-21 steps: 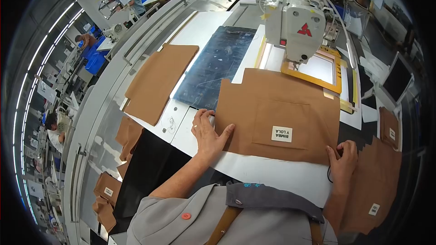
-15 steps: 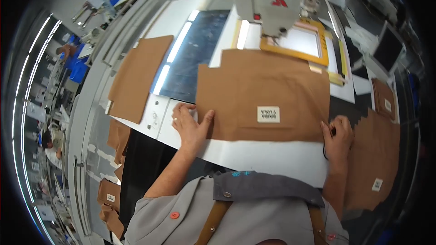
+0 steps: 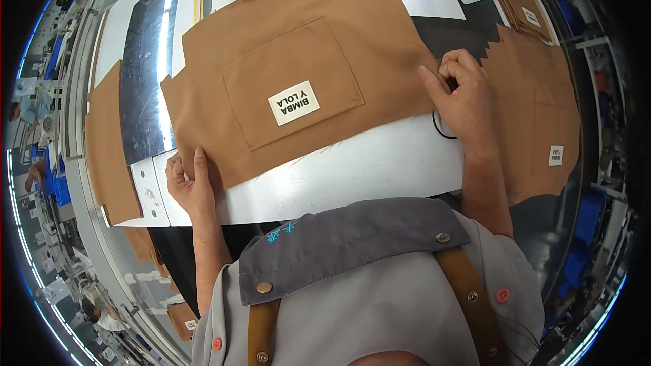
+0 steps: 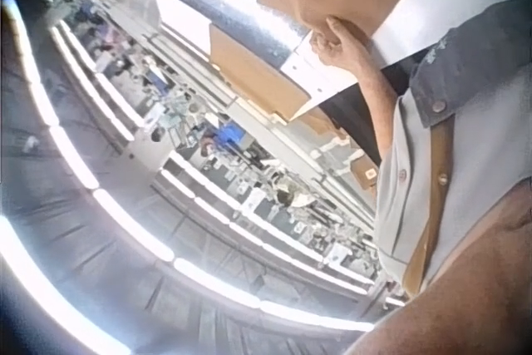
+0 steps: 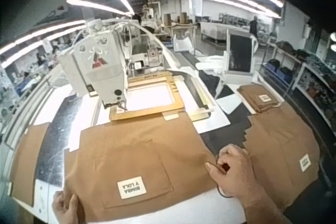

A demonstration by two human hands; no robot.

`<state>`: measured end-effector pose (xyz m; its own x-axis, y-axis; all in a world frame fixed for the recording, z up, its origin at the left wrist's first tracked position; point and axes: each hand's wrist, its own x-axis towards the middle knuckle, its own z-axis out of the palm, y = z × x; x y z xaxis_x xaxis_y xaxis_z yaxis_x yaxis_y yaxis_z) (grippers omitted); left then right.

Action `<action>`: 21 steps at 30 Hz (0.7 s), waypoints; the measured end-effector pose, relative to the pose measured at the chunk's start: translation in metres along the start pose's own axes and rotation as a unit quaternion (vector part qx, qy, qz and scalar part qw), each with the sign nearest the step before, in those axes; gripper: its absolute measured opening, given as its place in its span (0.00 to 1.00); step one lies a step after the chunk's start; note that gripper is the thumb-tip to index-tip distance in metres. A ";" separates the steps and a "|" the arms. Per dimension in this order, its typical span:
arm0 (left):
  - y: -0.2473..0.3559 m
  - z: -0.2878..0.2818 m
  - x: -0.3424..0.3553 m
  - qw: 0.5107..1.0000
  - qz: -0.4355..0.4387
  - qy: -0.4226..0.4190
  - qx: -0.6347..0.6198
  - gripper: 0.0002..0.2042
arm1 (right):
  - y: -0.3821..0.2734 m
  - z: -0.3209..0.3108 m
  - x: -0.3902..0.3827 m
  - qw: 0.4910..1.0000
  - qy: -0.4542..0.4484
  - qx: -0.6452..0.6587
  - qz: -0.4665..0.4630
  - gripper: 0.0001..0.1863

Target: Placing leather pieces into a template frame for an automated sewing machine in a workshop.

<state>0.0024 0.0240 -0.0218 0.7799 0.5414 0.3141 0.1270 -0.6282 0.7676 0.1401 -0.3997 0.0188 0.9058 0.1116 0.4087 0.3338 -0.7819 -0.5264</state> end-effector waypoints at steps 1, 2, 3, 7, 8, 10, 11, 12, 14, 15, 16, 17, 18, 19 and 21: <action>0.002 0.001 0.000 1.000 -0.016 0.001 -0.023 0.08 | 0.001 0.001 -0.001 1.000 0.004 0.004 -0.008 0.18; 0.002 0.002 0.000 0.998 -0.033 0.002 -0.046 0.07 | 0.002 0.001 -0.002 1.000 0.003 0.002 -0.007 0.18; 0.001 0.000 0.000 0.998 -0.033 0.003 -0.044 0.07 | 0.002 0.000 -0.001 1.000 0.001 -0.007 -0.010 0.17; 0.004 -0.002 -0.001 0.999 -0.034 -0.006 -0.038 0.06 | 0.001 0.002 0.000 1.000 0.000 -0.025 -0.013 0.16; 0.006 -0.003 -0.001 0.998 -0.045 -0.005 -0.054 0.06 | 0.001 0.002 0.000 1.000 0.000 -0.024 -0.013 0.16; 0.005 -0.003 0.000 0.998 -0.040 -0.006 -0.045 0.06 | 0.001 0.001 0.000 0.999 -0.004 -0.031 -0.014 0.15; 0.004 -0.004 0.000 0.999 -0.035 -0.008 -0.036 0.06 | 0.000 0.001 0.000 0.999 -0.001 -0.033 -0.012 0.15; 0.004 0.000 0.003 0.999 -0.029 -0.016 -0.043 0.06 | 0.002 0.000 0.000 0.999 0.016 -0.034 -0.034 0.14; 0.002 0.001 0.006 0.999 -0.014 -0.010 -0.031 0.07 | 0.003 0.000 0.002 0.998 0.011 -0.036 -0.046 0.11; -0.010 -0.001 0.010 1.000 -0.010 -0.017 -0.024 0.09 | 0.004 -0.003 0.004 0.999 -0.005 -0.041 -0.029 0.09; -0.010 -0.002 0.010 0.997 -0.044 -0.025 -0.051 0.09 | 0.000 -0.004 0.006 0.999 -0.019 0.035 0.031 0.09; 0.006 0.002 0.005 0.980 -0.134 -0.020 -0.148 0.10 | -0.005 -0.004 0.008 0.990 -0.027 0.111 0.088 0.08; 0.001 0.001 0.007 0.986 -0.115 -0.008 -0.119 0.11 | -0.007 -0.006 0.010 0.987 -0.015 0.137 0.081 0.09; 0.013 0.004 0.003 0.966 -0.145 -0.013 -0.213 0.11 | -0.007 -0.008 0.013 0.984 -0.005 0.164 0.070 0.10; 0.035 -0.002 0.005 0.963 -0.116 -0.069 -0.234 0.12 | -0.009 -0.017 0.016 0.987 0.036 0.155 0.037 0.11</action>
<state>0.0098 0.0061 0.0078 0.8420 0.5371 0.0506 0.0429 -0.1602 0.9861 0.1476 -0.4015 0.0424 0.9132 0.0088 0.4074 0.3422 -0.5596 -0.7548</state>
